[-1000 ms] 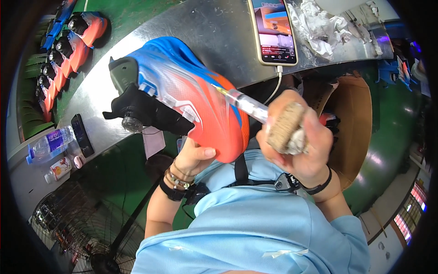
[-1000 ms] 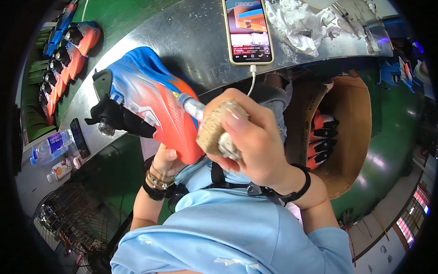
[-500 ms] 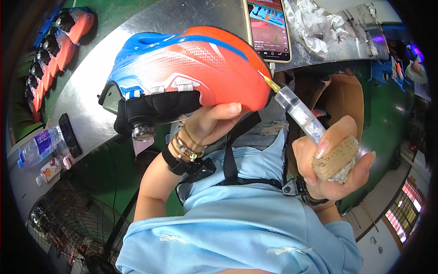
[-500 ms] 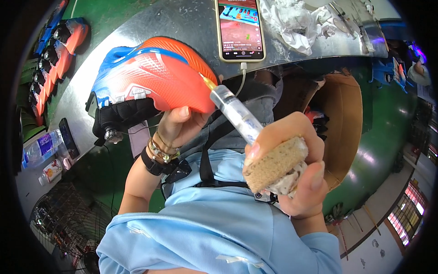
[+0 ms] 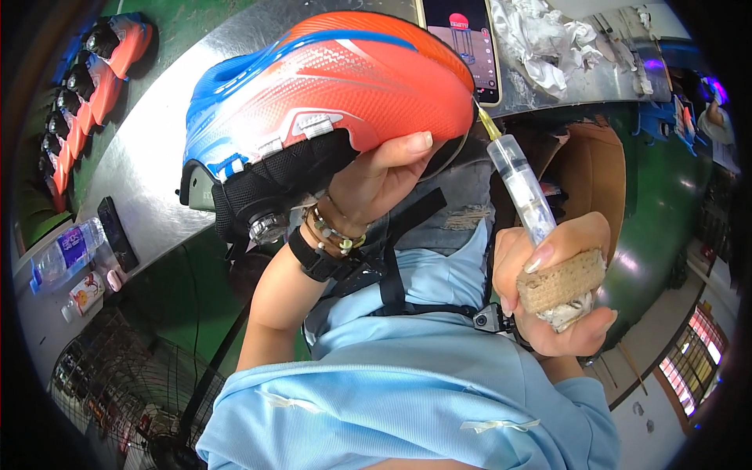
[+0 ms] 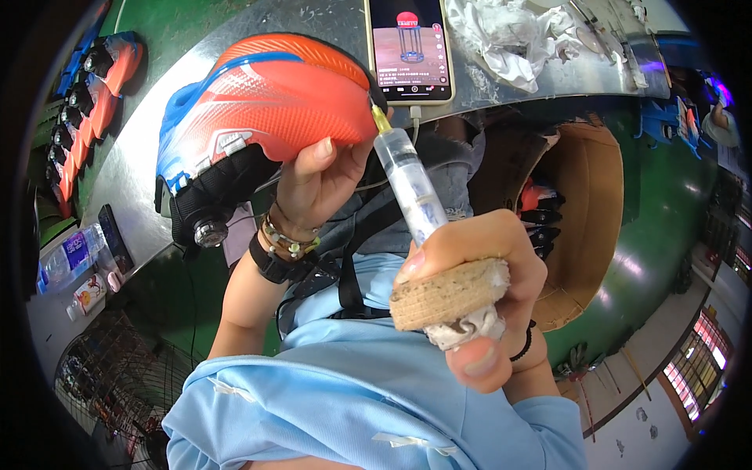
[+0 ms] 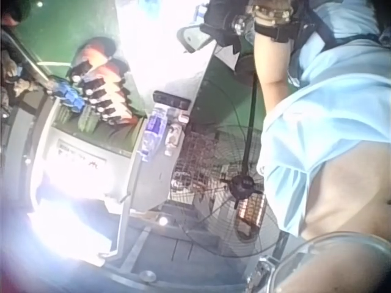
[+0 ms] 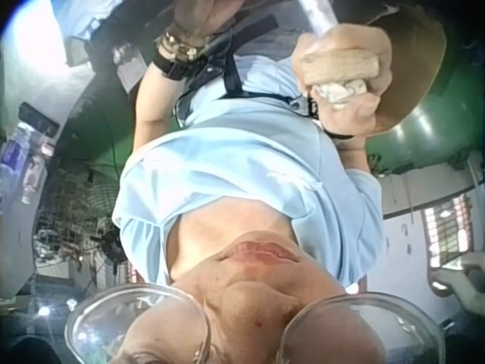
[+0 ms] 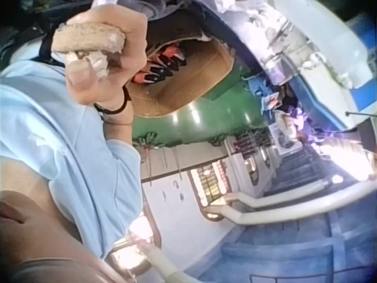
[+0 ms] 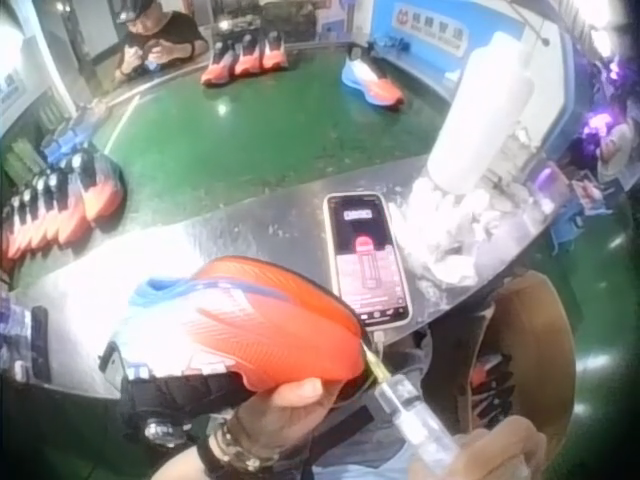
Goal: Apply adhesive liquid to the edges of shoe soles using a syringe dispenser.
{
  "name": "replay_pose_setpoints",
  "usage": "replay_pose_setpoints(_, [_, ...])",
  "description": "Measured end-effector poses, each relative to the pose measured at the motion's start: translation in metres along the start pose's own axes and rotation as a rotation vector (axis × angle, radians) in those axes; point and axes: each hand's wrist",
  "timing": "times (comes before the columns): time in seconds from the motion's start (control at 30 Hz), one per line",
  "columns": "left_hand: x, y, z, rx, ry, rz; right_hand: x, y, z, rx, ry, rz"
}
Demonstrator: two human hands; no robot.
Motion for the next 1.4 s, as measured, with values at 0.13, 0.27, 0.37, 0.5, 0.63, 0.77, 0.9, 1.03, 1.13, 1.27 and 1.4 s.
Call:
replay_pose_setpoints(0.13, [-0.006, 0.011, 0.001, 0.039, 0.052, 0.072, -0.001, 0.005, 0.002, -0.016, -0.038, 0.034])
replay_pose_setpoints(0.27, [-0.007, 0.033, 0.009, 0.111, 0.056, 0.225, -0.012, 0.006, 0.013, 0.026, -0.213, -0.025])
replay_pose_setpoints(0.37, [-0.003, 0.052, 0.022, 0.192, 0.034, 0.29, -0.021, 0.006, 0.019, 0.047, -0.34, -0.1])
replay_pose_setpoints(0.5, [0.004, 0.072, 0.039, 0.113, -0.008, 0.391, -0.031, 0.012, 0.027, 0.022, -0.5, -0.202])
replay_pose_setpoints(0.63, [0.003, 0.083, 0.048, 0.057, -0.048, 0.469, -0.033, 0.019, 0.032, -0.01, -0.577, -0.197])
replay_pose_setpoints(0.77, [0.001, 0.089, 0.051, 0.049, 0.002, 0.512, -0.032, 0.019, 0.035, 0.015, -0.618, -0.202])
replay_pose_setpoints(0.9, [0.002, 0.093, 0.055, 0.04, -0.019, 0.51, -0.032, 0.02, 0.039, 0.014, -0.636, -0.209])
replay_pose_setpoints(1.03, [0.003, 0.084, 0.055, 0.01, -0.086, 0.515, -0.034, 0.017, 0.038, -0.005, -0.699, -0.183])
replay_pose_setpoints(1.13, [-0.003, 0.059, 0.072, -0.092, -0.129, 0.487, -0.037, 0.006, 0.032, 0.024, -0.784, -0.151])
replay_pose_setpoints(1.27, [-0.033, -0.005, 0.162, -0.182, -0.114, 0.4, -0.039, -0.01, 0.027, 0.062, -0.747, 0.037])
replay_pose_setpoints(1.4, [-0.072, -0.084, 0.274, -0.011, 0.091, 0.427, -0.046, -0.033, 0.025, 0.091, -0.541, 0.25])
Point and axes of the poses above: each hand's wrist, its own x-axis away from the middle knuckle, its own y-axis out of the palm, z = x × y, and after that the axes turned 2 degrees about z, right-handed
